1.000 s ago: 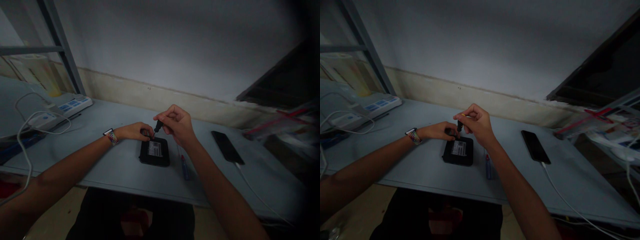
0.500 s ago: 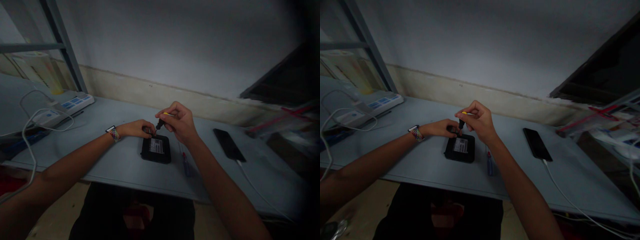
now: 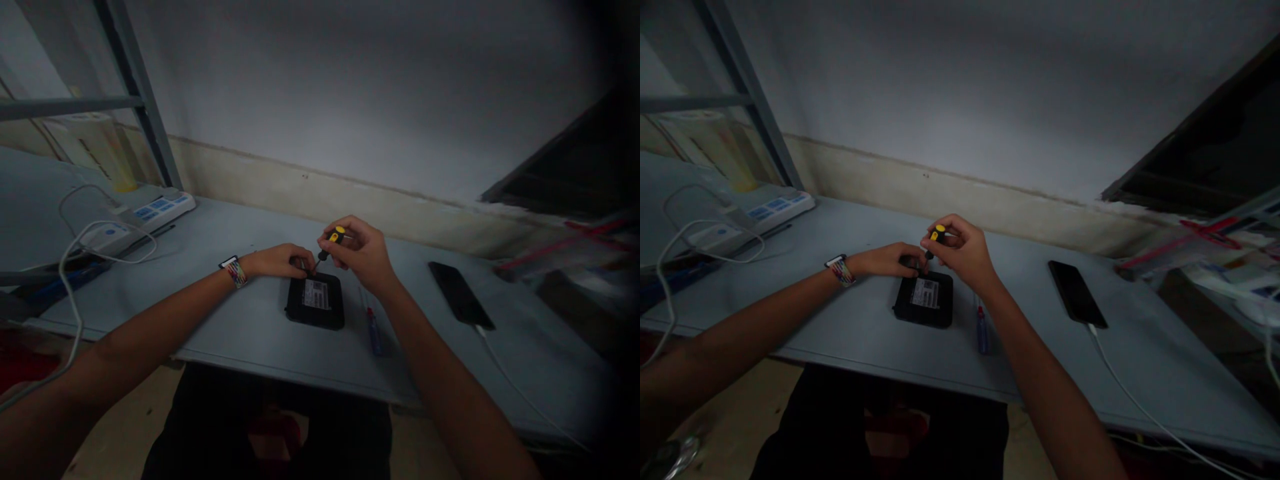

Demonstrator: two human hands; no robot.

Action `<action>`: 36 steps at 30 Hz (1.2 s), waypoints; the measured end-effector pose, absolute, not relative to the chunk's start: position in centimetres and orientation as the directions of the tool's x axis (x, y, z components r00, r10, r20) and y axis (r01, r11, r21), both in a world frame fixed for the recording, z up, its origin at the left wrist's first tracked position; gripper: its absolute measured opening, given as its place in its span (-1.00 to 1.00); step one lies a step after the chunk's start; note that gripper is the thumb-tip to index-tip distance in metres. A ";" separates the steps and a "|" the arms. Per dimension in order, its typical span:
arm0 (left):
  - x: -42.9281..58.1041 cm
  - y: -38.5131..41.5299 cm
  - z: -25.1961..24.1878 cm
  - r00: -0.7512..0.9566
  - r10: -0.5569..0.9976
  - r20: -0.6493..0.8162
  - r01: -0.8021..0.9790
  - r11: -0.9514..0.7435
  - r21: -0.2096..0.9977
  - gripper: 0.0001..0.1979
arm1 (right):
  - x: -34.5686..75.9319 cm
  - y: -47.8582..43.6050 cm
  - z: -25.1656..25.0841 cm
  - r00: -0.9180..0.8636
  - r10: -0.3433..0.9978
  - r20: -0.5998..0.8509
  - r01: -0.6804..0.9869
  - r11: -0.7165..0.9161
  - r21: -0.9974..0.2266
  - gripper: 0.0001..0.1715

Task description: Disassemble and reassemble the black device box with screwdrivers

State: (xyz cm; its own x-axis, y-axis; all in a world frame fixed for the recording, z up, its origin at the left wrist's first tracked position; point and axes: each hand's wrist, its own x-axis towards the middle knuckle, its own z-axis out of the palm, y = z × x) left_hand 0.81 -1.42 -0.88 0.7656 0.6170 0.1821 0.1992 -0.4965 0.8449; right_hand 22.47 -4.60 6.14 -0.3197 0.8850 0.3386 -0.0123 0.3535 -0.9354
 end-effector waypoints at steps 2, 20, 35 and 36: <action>1.0 -1.5 -1.1 0.754 0.630 0.184 0.193 -0.481 0.855 -0.77 | 22.9 -4.5 6.2 -0.343 0.882 0.324 0.075 0.369 -0.926 -0.61; 3.7 -3.3 -3.4 0.578 0.705 0.410 0.469 -0.699 0.541 -0.73 | 16.2 -2.0 3.9 -0.376 0.807 0.455 0.059 0.511 -0.858 -0.55; 3.9 -2.6 -4.4 0.560 0.696 0.449 0.401 -0.702 0.589 -0.61 | 13.9 -0.6 2.9 -0.404 0.798 0.447 0.103 0.525 -0.845 -0.63; 3.9 -2.5 -4.4 0.561 0.698 0.446 0.400 -0.700 0.592 -0.61 | 13.8 -0.6 2.9 -0.401 0.801 0.444 0.100 0.520 -0.848 -0.64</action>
State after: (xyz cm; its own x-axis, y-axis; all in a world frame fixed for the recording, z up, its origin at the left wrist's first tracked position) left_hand 3.95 -2.54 -4.45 0.5606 0.6979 0.4457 0.4004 -0.6996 0.5918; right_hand 13.84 -0.60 2.90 -0.4015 0.8010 0.4440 0.0999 0.5202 -0.8482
